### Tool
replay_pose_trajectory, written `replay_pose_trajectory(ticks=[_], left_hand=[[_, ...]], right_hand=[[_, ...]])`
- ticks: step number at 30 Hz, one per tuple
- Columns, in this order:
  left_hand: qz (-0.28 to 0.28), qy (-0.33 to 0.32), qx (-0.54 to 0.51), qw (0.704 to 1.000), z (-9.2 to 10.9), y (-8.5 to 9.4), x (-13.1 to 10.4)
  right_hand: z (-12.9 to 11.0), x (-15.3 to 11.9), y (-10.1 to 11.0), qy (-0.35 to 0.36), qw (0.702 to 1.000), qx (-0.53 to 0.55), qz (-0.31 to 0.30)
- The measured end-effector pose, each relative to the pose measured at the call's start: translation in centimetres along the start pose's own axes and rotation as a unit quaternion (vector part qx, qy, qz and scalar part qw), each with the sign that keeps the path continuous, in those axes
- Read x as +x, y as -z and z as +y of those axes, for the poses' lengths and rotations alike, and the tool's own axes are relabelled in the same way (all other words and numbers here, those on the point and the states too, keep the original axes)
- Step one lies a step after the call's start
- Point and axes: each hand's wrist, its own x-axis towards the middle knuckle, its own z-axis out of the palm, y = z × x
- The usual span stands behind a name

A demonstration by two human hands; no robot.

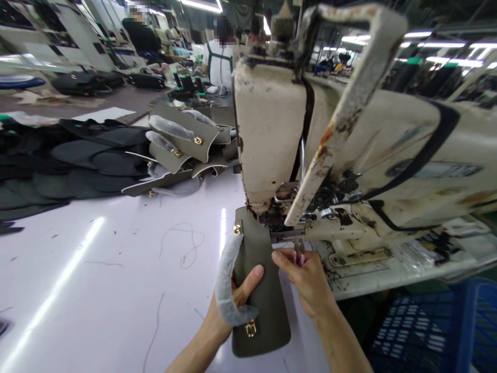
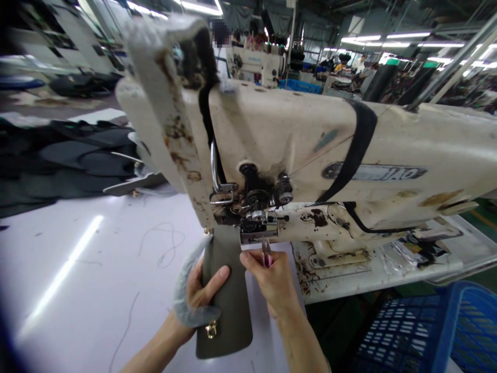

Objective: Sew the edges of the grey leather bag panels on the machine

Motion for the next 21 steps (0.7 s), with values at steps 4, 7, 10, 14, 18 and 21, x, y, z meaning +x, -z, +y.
replay_pose_trajectory(ticks=[4,7,10,14,18,21], left_hand=[[-0.002,0.039,-0.011,0.999,0.6,-0.4,-0.2],[-0.013,0.101,-0.061,0.993,1.3,-1.2,-0.1],[-0.020,0.173,-0.118,0.978,2.2,-2.0,0.2],[0.008,0.207,-0.145,0.967,3.0,-2.4,0.4],[0.028,0.211,-0.145,0.966,3.2,-2.3,0.7],[0.038,0.205,-0.141,0.968,3.4,-2.3,1.0]], right_hand=[[-0.6,0.3,0.7,0.018,0.999,-0.035,-0.015],[-0.9,0.4,0.7,0.030,0.998,-0.050,-0.023],[-1.1,0.4,0.8,0.033,0.997,-0.058,-0.043],[-1.3,0.4,0.9,0.035,0.995,-0.081,-0.044],[-1.4,0.7,0.6,0.038,0.995,-0.089,-0.029],[-1.5,1.2,0.3,0.041,0.996,-0.081,-0.021]])
